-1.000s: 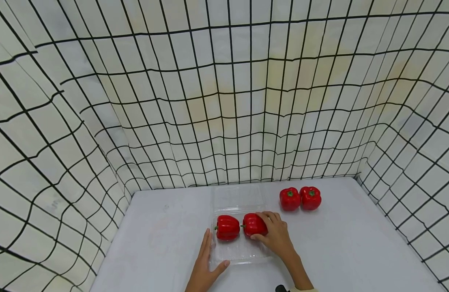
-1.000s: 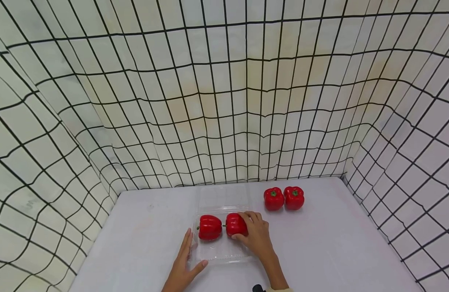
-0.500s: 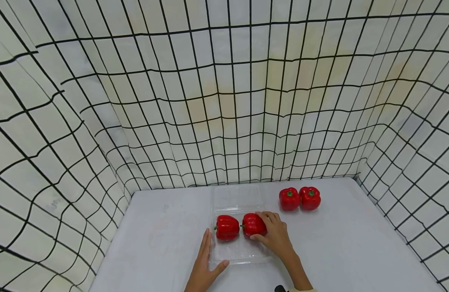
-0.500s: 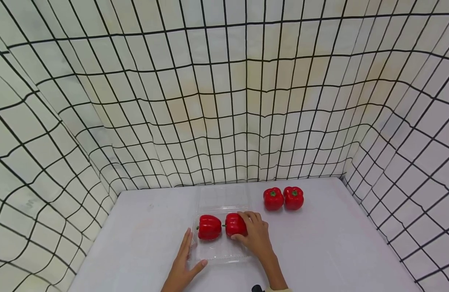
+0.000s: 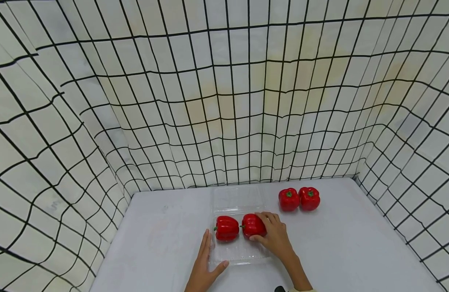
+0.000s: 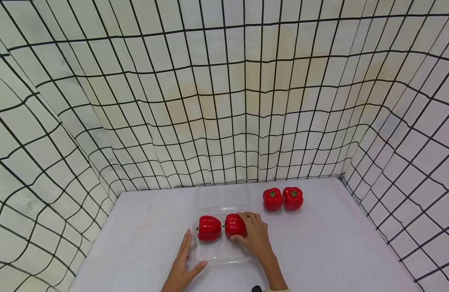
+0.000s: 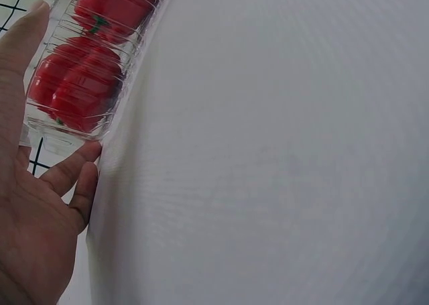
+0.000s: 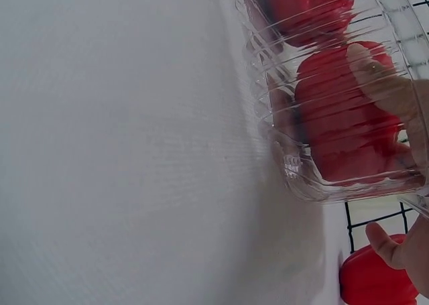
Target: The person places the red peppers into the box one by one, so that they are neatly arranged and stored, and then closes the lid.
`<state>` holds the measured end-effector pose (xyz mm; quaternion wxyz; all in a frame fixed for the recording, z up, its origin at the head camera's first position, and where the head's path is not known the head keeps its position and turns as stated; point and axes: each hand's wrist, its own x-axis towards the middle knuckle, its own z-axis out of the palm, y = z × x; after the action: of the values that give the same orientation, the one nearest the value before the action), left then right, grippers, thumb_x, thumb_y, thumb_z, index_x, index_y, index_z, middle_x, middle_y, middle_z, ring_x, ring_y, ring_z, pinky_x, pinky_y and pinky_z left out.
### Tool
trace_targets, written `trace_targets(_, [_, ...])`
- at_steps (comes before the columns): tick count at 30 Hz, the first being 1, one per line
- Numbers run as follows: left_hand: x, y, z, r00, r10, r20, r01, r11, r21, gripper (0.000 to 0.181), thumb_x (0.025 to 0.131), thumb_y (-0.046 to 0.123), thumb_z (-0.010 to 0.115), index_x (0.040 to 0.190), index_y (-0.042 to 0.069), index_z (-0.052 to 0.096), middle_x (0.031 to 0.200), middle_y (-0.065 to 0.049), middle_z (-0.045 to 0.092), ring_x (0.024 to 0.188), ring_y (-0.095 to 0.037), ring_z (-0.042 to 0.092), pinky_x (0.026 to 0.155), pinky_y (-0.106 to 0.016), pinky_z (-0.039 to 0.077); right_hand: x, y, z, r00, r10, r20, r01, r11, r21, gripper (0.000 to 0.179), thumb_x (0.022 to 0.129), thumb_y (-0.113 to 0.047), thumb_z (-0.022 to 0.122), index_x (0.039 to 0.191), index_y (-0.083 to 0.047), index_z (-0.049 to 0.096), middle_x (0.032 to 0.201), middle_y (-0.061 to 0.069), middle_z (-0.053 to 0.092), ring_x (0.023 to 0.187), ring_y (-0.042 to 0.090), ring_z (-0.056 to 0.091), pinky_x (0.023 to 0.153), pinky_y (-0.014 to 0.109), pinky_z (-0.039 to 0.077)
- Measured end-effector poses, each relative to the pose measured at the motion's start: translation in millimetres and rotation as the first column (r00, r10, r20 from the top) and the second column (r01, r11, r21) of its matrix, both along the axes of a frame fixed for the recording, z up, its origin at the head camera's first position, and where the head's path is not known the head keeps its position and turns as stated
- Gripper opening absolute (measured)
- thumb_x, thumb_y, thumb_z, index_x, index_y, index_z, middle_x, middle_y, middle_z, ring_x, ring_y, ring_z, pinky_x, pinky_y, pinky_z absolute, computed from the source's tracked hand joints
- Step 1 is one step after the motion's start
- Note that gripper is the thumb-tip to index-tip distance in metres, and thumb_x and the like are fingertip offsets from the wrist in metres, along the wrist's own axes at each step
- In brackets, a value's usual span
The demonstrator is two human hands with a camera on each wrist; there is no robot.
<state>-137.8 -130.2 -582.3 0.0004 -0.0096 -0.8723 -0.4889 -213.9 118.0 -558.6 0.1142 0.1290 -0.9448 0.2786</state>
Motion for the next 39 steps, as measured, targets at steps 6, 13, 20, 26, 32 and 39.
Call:
trace_targets(6, [0.4, -0.3, -0.7, 1.000, -0.003, -0.007, 0.003, 1.000, 0.005, 0.104, 0.082, 0.052, 0.072, 0.158, 0.017, 0.011, 0.166, -0.005, 0.007, 0.147, -0.038, 0.026, 0.108, -0.058, 0.037, -1.1, 1.0, -3.8, 1.000, -0.003, -0.009, 0.002, 1.000, -0.024, 0.076, 0.070, -0.044, 0.085, 0.136, -0.022, 0.054, 0.132, 0.008, 0.056, 0.124, 0.027, 0.047, 0.091, 0.056, 0.051])
trace_targets(13, [0.7, -1.3, -1.4, 1.000, -0.005, -0.017, 0.005, 1.000, 0.006, 0.103, 0.082, 0.051, 0.073, 0.158, 0.017, 0.013, 0.166, -0.005, 0.008, 0.147, -0.038, 0.026, 0.107, -0.058, 0.037, 0.1, 2.1, -6.3, 1.000, -0.012, -0.018, 0.011, 0.996, -0.086, 0.073, 0.071, -0.044, 0.085, 0.135, -0.023, 0.056, 0.132, 0.008, 0.057, 0.123, 0.026, 0.051, 0.094, 0.052, 0.052])
trace_targets(20, [0.1, -1.2, -2.8, 1.000, -0.001, -0.013, 0.001, 1.000, 0.001, 0.103, 0.081, 0.051, 0.073, 0.158, 0.017, 0.013, 0.166, -0.004, 0.008, 0.147, -0.038, 0.026, 0.107, -0.058, 0.037, 1.7, 4.0, -6.9, 1.000, -0.008, -0.021, 0.005, 0.989, -0.147, 0.068, 0.073, -0.038, 0.085, 0.133, -0.020, 0.057, 0.132, 0.008, 0.057, 0.122, 0.027, 0.053, 0.094, 0.051, 0.053])
trace_targets(26, [-0.3, -0.8, -1.7, 1.000, 0.004, 0.000, -0.004, 1.000, 0.000, 0.103, 0.081, 0.052, 0.073, 0.158, 0.019, 0.013, 0.166, -0.004, 0.008, 0.148, -0.037, 0.026, 0.107, -0.058, 0.037, 0.4, 5.2, -8.8, 1.000, -0.005, -0.026, 0.000, 0.984, -0.179, 0.068, 0.074, -0.038, 0.085, 0.133, -0.020, 0.057, 0.131, 0.006, 0.058, 0.123, 0.025, 0.053, 0.096, 0.050, 0.054])
trace_targets(32, [0.0, -0.6, 0.8, 1.000, 0.011, 0.012, -0.011, 1.000, -0.011, 0.103, 0.081, 0.053, 0.073, 0.158, 0.021, 0.012, 0.166, -0.003, 0.008, 0.149, -0.036, 0.023, 0.107, -0.057, 0.037, -0.4, 9.2, -8.0, 0.998, -0.014, -0.064, -0.001, 0.974, -0.229, 0.063, 0.076, -0.037, 0.083, 0.132, -0.018, 0.059, 0.129, 0.006, 0.060, 0.123, 0.026, 0.055, 0.097, 0.056, 0.053])
trace_targets(39, [1.8, -0.4, 0.2, 1.000, 0.012, 0.002, -0.012, 1.000, -0.015, 0.103, 0.081, 0.053, 0.073, 0.158, 0.020, 0.013, 0.166, -0.002, 0.008, 0.148, -0.036, 0.027, 0.107, -0.056, 0.038, -0.5, 20.3, -6.3, 0.985, -0.138, -0.107, 0.088, 0.921, -0.380, 0.047, 0.082, -0.024, 0.079, 0.125, -0.014, 0.062, 0.121, 0.004, 0.063, 0.113, 0.023, 0.059, 0.095, 0.052, 0.055])
